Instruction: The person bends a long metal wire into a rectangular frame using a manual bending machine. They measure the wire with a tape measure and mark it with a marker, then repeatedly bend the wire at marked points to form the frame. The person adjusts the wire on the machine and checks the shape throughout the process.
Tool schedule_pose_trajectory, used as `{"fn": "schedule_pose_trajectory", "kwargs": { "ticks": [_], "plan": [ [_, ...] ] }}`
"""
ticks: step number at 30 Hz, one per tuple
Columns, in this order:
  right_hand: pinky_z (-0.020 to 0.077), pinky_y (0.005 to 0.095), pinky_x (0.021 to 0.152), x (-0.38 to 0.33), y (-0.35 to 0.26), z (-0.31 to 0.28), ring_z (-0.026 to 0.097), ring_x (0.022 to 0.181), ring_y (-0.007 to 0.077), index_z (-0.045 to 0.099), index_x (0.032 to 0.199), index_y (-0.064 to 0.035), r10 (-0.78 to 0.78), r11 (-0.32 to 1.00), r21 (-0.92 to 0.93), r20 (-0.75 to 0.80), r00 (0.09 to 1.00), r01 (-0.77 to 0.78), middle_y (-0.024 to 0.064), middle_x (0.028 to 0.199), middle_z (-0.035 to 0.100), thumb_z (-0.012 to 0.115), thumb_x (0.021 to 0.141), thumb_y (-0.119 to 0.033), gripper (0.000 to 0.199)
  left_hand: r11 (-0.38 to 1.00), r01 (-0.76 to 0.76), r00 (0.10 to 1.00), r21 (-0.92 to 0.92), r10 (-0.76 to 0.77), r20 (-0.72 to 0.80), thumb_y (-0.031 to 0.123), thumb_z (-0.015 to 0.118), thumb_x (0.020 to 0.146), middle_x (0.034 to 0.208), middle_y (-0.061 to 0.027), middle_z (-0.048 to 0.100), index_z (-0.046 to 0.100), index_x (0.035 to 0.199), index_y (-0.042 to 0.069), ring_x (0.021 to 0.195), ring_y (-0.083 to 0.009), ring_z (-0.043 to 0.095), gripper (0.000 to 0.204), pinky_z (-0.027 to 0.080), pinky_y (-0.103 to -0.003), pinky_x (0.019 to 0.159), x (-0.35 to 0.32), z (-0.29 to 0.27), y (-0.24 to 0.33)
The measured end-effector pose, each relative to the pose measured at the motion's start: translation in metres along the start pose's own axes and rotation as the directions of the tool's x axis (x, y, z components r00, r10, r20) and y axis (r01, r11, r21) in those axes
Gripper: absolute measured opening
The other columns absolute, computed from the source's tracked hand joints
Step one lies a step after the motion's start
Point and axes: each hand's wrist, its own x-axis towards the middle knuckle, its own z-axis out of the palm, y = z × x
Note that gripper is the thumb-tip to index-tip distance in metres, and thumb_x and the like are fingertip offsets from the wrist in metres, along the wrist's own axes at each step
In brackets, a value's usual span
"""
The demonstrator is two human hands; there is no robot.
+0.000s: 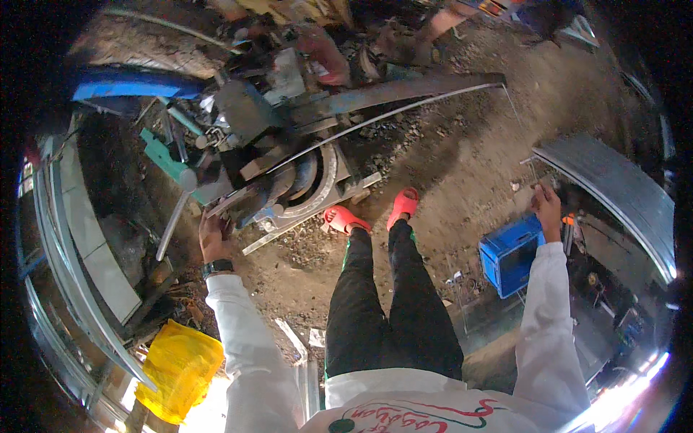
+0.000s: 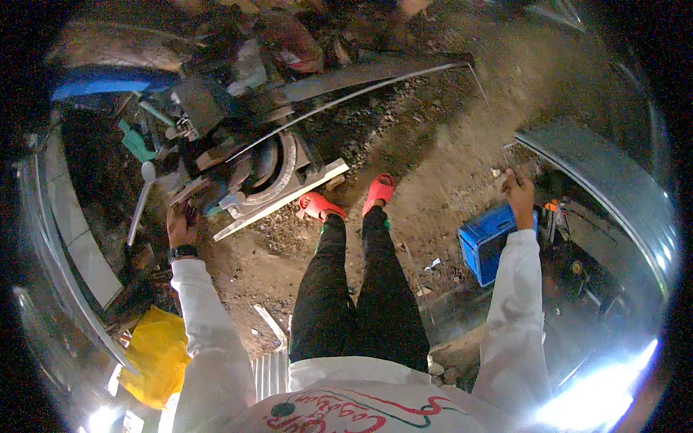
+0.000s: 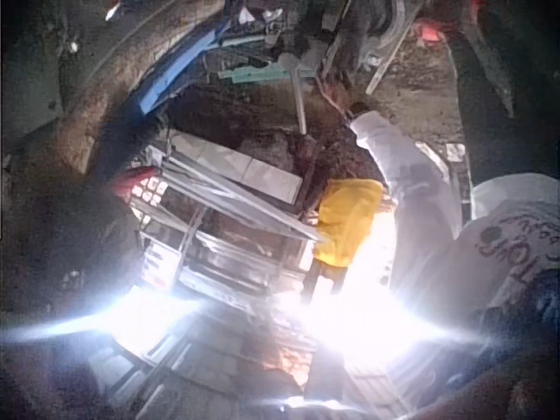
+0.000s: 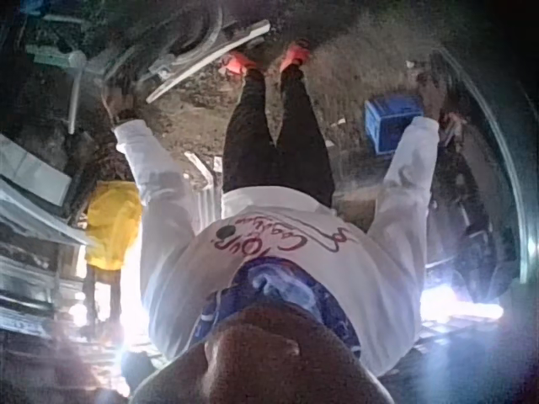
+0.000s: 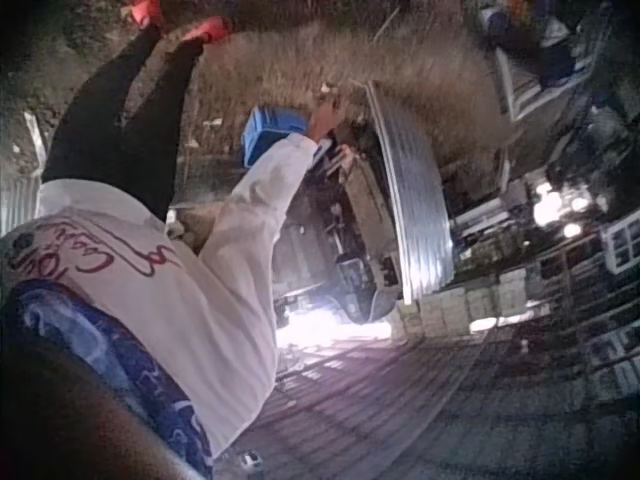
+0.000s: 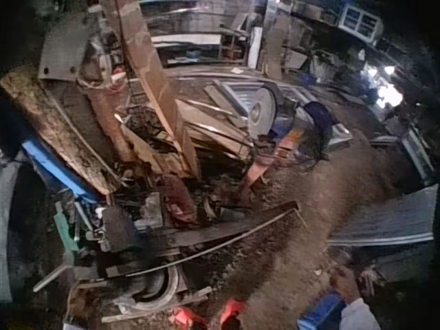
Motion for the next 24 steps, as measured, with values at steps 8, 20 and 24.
{"fn": "schedule_pose_trajectory", "kwargs": {
  "ticks": [8, 20, 24],
  "plan": [
    [0.044, 0.0254, 0.053, 0.014, 0.0, 0.002, 0.057, 0.057, 0.0099, 0.071, 0.104, -0.0034, 0.017, 0.99, -0.139, 0.0, 1.0, -0.017, 0.0029, 0.075, 0.067, 0.063, 0.098, -0.032, 0.03, 0.974, 0.097, 0.993, -0.203, -0.08, 0.09, 0.02, 0.06, 0.096, 0.12, -0.0052, 0.064, 0.059, 0.12, 0.012, 0.103, -0.0196, 0.063, 0.025, 0.052, -0.038, 0.08, 0.027, -0.05, -0.022],
    [0.0408, 0.0248, 0.054, 0.025, 0.005, 0.002, 0.055, 0.059, 0.0079, 0.071, 0.108, -0.0052, 0.104, 0.989, -0.113, 0.088, 0.991, -0.094, 0.001, 0.073, 0.066, 0.063, 0.097, -0.04, 0.037, 0.994, 0.104, 0.993, 0.022, -0.102, -0.06, 0.008, 0.053, 0.096, 0.125, -0.0073, 0.062, 0.059, 0.128, 0.013, 0.113, -0.0215, 0.06, 0.033, 0.052, -0.039, 0.091, 0.034, -0.067, -0.031],
    [0.0376, 0.0258, 0.051, 0.009, -0.025, 0.016, 0.049, 0.053, 0.0069, 0.071, 0.102, -0.0062, 0.112, 0.991, -0.084, 0.037, 0.993, -0.109, -0.0012, 0.068, 0.061, 0.062, 0.098, -0.04, 0.035, 0.821, -0.117, 0.993, 0.559, 0.078, 0.093, 0.026, 0.053, 0.101, 0.119, -0.002, 0.066, 0.058, 0.131, 0.013, 0.106, -0.0205, 0.062, 0.034, 0.054, -0.033, 0.081, 0.008, -0.043, -0.011]
  ]
}}
